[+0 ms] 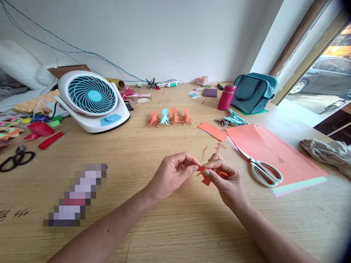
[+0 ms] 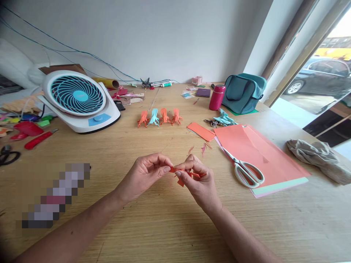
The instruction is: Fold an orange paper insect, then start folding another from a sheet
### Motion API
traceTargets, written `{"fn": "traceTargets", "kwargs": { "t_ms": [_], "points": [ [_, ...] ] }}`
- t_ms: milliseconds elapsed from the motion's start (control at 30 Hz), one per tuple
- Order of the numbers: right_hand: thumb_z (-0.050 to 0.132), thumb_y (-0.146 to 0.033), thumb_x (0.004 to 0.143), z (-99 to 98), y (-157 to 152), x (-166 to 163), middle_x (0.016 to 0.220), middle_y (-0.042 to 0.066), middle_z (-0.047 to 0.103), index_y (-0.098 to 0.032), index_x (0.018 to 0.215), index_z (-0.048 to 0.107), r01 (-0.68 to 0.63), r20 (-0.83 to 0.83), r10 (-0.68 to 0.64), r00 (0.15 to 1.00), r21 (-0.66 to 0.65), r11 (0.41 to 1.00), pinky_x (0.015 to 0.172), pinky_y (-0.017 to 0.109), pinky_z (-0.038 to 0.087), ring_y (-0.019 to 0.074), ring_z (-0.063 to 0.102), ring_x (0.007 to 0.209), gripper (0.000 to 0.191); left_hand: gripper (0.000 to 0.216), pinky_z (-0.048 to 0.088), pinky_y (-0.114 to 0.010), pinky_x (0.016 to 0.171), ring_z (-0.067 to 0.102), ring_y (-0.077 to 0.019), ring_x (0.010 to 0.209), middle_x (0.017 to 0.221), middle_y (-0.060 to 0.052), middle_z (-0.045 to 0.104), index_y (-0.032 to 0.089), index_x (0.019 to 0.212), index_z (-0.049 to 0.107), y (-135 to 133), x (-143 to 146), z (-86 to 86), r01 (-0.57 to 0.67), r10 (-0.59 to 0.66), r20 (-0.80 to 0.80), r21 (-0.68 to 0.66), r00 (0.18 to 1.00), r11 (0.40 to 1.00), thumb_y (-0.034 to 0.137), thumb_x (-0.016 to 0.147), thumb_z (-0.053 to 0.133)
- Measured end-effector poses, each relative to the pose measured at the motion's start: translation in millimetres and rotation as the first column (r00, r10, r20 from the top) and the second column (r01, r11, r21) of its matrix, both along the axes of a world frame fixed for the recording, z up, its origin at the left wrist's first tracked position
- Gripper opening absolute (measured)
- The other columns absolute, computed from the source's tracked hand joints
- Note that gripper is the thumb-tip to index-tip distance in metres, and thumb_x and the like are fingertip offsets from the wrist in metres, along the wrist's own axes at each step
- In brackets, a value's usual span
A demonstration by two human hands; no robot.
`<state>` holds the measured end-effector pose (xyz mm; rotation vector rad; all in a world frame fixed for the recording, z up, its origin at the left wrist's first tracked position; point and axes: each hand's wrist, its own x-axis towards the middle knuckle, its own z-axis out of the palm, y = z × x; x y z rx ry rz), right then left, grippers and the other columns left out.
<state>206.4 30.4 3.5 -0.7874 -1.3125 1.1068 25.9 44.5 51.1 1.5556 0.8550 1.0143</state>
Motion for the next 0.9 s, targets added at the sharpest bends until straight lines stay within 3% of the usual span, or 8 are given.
{"fn": "traceTargets", "kwargs": {
  "t_ms": [133,467,733,900],
  "points": [
    [0.074,-0.028,0.087,-1.4,-1.1,-0.2,0.075,-0.001,0.049,-0.029,0.089,0.079,-0.026,0.026,0.026,0.999,-0.001,1.000,0.049,0.019,0.053,0.0096,0.051,0.063,0.005,0.007,0.049,-0.023,0.073,0.063,-0.0114,0.074,0.076,0.000,0.068,0.016,0.079,0.066,-0.5,0.3,1.8,-0.012,0.013,-0.018,0.032,1.000,0.999,0.014,0.085,0.063],
    [0.073,-0.028,0.089,-0.4,-0.7,0.0,0.074,-0.002,0.051,-0.028,0.089,0.079,0.008,0.088,-0.011,0.996,0.034,0.999,0.054,0.021,0.049,0.0092,0.051,0.064,0.005,0.013,0.047,-0.023,0.071,0.064,-0.0125,0.072,0.075,0.000,0.074,0.018,0.078,0.075,-4.6,-3.4,6.2,-0.076,0.143,-0.244,0.266,0.959,0.961,0.015,0.085,0.065],
    [0.073,-0.028,0.089,-3.7,-0.6,0.1,0.075,-0.002,0.049,-0.030,0.090,0.078,0.009,0.078,-0.012,0.997,0.035,0.999,0.054,0.021,0.050,0.0105,0.050,0.066,0.005,0.008,0.049,-0.026,0.076,0.065,-0.0141,0.078,0.078,-0.001,0.071,0.017,0.081,0.068,-2.7,-1.5,3.9,-0.032,0.045,-0.150,0.094,0.988,0.995,0.016,0.086,0.062],
    [0.073,-0.029,0.089,-1.2,-1.8,1.1,0.076,-0.002,0.050,-0.030,0.089,0.078,-0.008,0.085,0.005,0.996,0.024,1.000,0.054,0.021,0.050,0.0096,0.051,0.064,0.005,0.009,0.047,-0.025,0.075,0.062,-0.0122,0.076,0.077,0.001,0.069,0.017,0.079,0.067,-1.2,-2.2,3.7,-0.043,0.054,-0.113,0.099,0.992,0.994,0.012,0.085,0.061]
  ]
}}
